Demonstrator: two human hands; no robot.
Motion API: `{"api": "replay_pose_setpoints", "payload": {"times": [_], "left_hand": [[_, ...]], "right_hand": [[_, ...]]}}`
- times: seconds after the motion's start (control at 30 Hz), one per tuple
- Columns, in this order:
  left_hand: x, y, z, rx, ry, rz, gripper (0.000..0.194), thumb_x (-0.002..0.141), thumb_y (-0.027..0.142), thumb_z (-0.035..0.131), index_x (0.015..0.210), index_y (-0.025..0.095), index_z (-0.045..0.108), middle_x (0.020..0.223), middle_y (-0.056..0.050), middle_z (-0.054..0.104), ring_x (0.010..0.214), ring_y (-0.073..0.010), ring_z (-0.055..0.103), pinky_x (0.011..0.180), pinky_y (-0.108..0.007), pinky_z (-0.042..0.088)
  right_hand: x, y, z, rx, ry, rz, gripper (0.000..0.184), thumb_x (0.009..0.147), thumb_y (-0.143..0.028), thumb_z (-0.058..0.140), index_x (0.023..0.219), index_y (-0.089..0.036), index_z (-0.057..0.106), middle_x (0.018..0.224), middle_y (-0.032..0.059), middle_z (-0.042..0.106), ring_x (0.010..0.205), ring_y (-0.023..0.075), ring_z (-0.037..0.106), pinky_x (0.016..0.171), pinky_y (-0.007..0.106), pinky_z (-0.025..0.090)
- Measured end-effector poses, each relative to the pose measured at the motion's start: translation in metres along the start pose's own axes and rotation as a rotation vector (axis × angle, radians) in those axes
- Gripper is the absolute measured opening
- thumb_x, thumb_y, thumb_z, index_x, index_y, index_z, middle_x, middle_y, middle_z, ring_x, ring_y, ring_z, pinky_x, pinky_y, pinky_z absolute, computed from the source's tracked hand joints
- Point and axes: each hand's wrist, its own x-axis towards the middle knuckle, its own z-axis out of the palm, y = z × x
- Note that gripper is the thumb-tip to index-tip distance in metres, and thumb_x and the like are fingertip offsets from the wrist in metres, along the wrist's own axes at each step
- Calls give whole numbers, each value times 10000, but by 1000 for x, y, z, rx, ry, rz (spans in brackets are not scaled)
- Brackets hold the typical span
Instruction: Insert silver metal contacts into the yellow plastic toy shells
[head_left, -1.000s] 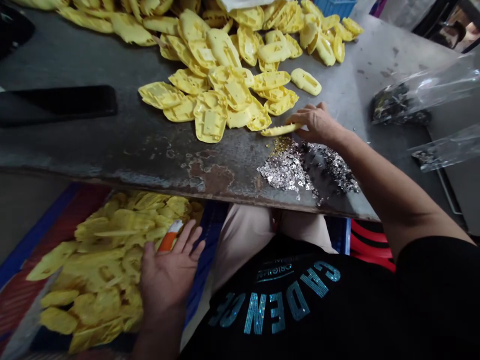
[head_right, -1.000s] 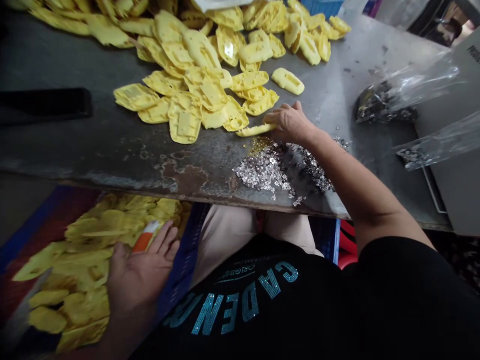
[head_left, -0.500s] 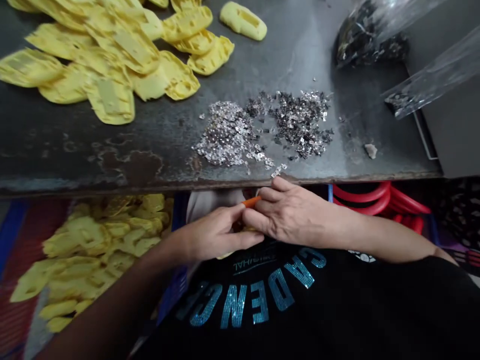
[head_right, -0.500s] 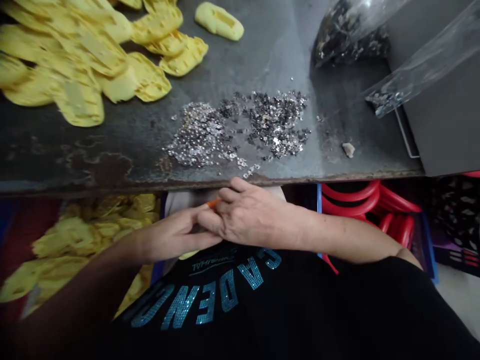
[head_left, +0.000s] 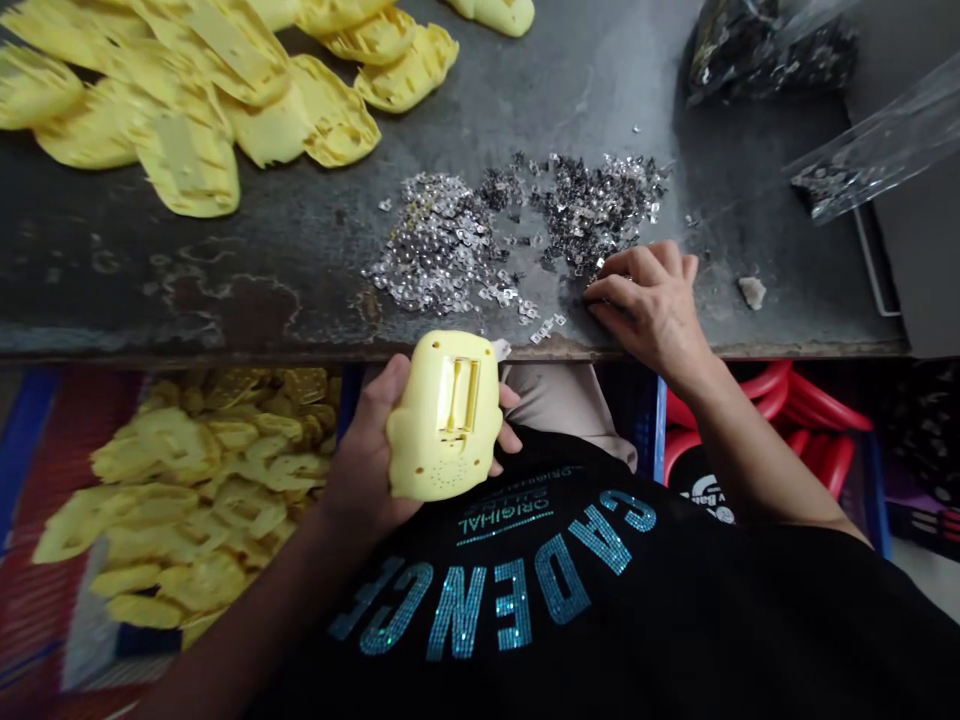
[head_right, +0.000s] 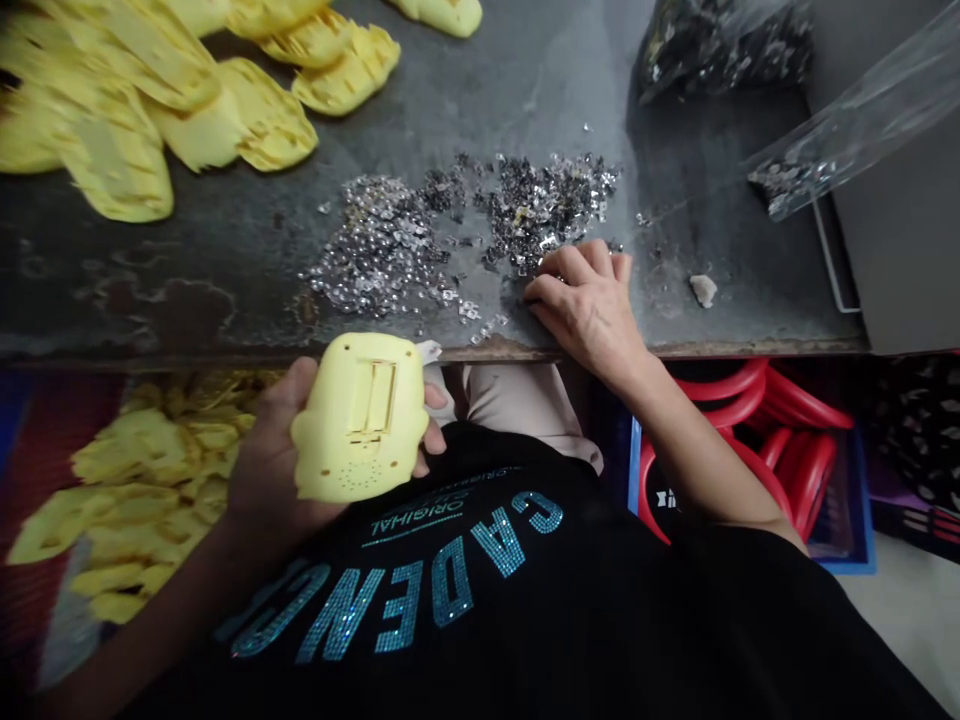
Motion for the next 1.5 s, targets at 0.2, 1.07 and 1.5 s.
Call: {"api": "replay_pose_setpoints", "payload": {"times": [0.2,1.07,1.5], "left_hand": [[-1,-3,-6,-112,41,-120,614,994,685,647,1271,167,825,1091,-163,878,850,-346,856,586,-416,718],[12,-2,5,7,275,-163,759,801,653,888,1367,154,806,1222,-248,874,924,-416,888,755,-470,750],[10,-6,5,-40,259,-172,729,787,672,897,1317,174,837,1216,-254,874,920,-409,897,750,-446,748]], "right_hand": [[-23,-9,-8,-35,-15,-28,97,1096,-337,720,1066,-276,790,1171,68,793,1158,329,620,935,498,411],[-33,48,-13,-59,140,299,137,1052,-350,733,1096,-292,849,1058,62,806,1087,320,710,994,514,461],[-42,47,-27,49,47,178,116,1011,-343,715,1004,-282,814,1006,48,766,1021,292,678,968,487,480]]}}
